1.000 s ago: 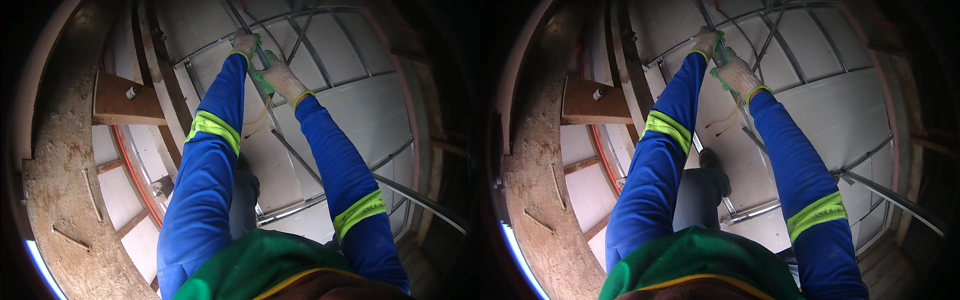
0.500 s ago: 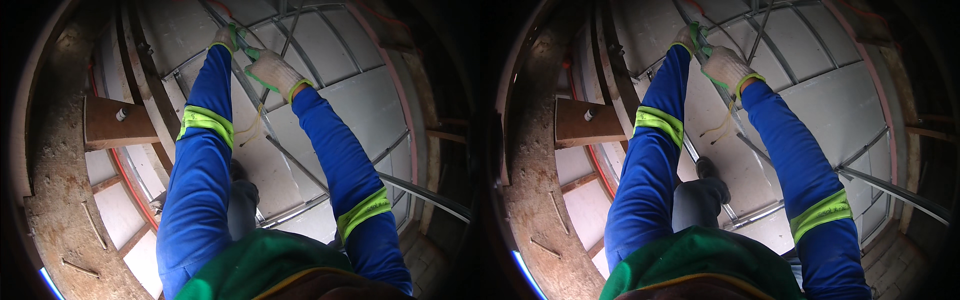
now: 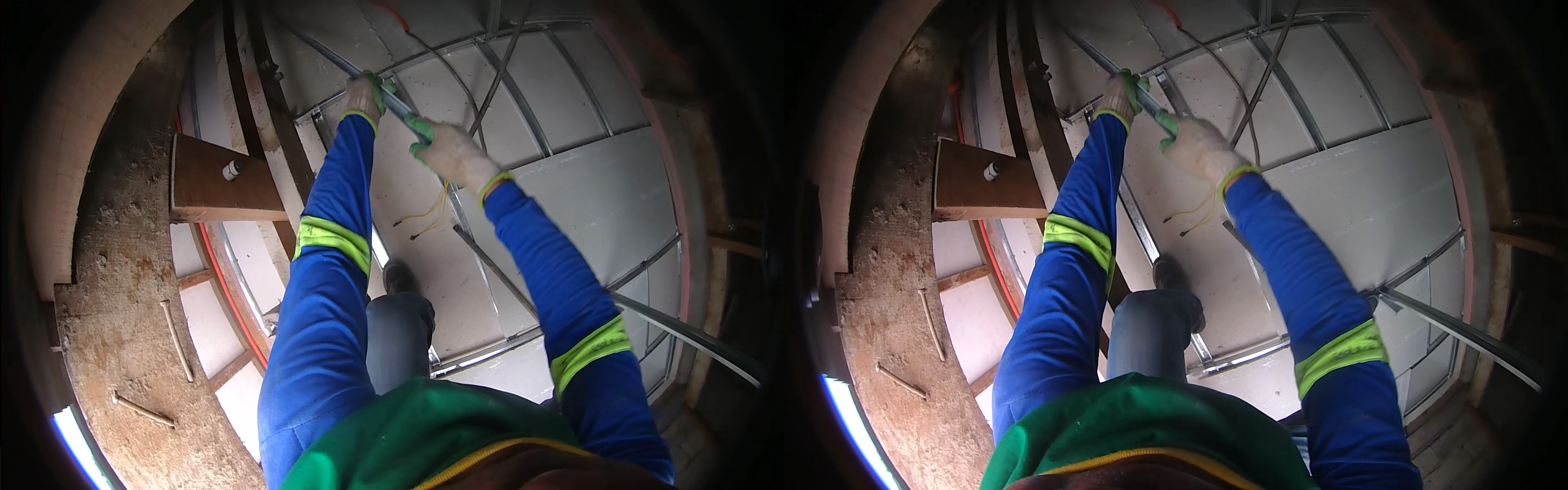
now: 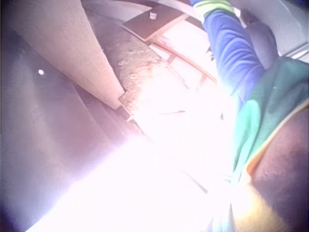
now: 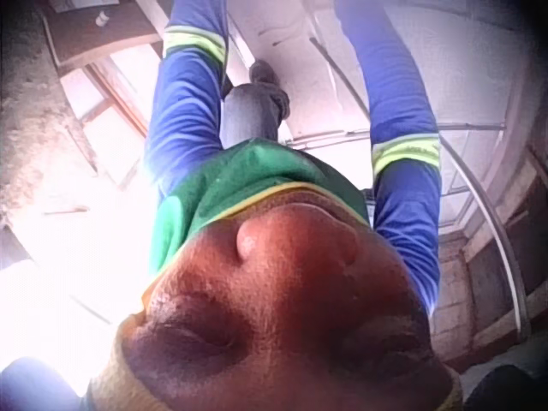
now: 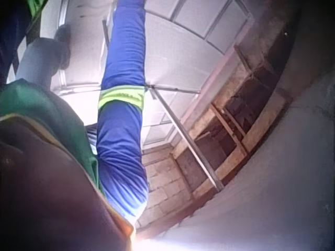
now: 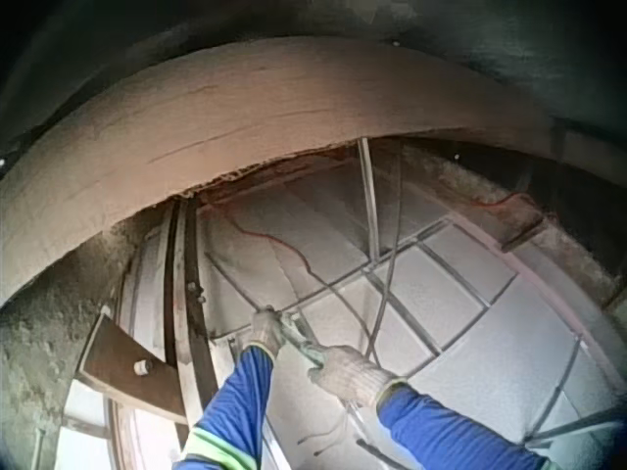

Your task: The person positions and aligns long metal studs vertically against a ceiling framework. They repeatedly adjust the studs with gloved hands to fit between existing framing members. The studs are held in place along the ceiling grid throughout the clip.

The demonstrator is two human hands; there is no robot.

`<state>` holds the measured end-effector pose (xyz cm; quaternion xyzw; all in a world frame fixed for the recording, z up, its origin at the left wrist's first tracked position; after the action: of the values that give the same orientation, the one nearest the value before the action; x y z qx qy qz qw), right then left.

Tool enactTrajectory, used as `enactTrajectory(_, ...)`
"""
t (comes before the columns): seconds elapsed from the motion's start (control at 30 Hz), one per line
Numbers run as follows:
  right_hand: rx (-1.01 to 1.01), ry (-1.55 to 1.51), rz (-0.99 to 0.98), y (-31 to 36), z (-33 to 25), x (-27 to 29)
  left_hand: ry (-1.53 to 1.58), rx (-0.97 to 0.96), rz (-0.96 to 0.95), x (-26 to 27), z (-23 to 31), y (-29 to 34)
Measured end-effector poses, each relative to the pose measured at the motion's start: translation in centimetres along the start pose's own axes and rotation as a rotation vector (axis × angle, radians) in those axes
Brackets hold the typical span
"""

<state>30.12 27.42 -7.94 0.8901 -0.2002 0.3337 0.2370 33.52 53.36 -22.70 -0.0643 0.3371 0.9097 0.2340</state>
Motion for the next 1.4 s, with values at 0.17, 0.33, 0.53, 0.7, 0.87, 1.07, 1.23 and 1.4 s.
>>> enactTrajectory(0.17,-0.212,0.073,0.176,3.3,3.3,-6.2,-0.100,-0.129,-0.132,-2.6,-4.1,2.5)
enactTrajectory(0.33,-0.328,-0.870,0.105,1.2,6.5,-3.2,0.123,-0.075,-0.292,-7.0,-5.9,1.1)
enactTrajectory(0.53,-0.374,-0.859,0.085,-1.3,7.4,-1.1,0.006,-0.034,-0.171,-8.4,-5.6,0.3)
enactTrajectory(0.7,-0.261,0.157,0.148,-1.7,4.1,1.3,-0.099,0.006,-0.225,-9.0,-4.4,-0.8)
enactTrajectory(0.87,-0.142,0.659,0.286,-2.0,0.8,6.0,-0.394,-0.497,-0.496,-12.5,-1.6,-4.6)
enactTrajectory(1.07,0.132,0.908,0.288,-4.2,-2.9,10.9,0.415,-0.137,-0.580,-16.1,2.1,-11.0)
enactTrajectory(1.23,0.008,0.791,0.243,-5.3,-0.8,12.9,0.391,0.002,-0.745,-17.1,0.2,-13.0)
enactTrajectory(1.4,-0.005,0.666,0.265,-1.9,4.2,11.3,0.353,0.181,-0.753,-18.1,-6.0,-12.5)
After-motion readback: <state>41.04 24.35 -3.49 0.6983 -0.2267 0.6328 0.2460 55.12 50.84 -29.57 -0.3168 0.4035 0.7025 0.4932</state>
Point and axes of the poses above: each hand's wrist, its own y-axis away from the middle knuckle, its own x-axis out of the back of the hand, z = x × y, the point moved 4 cm from there along -y, towards the middle knuckle
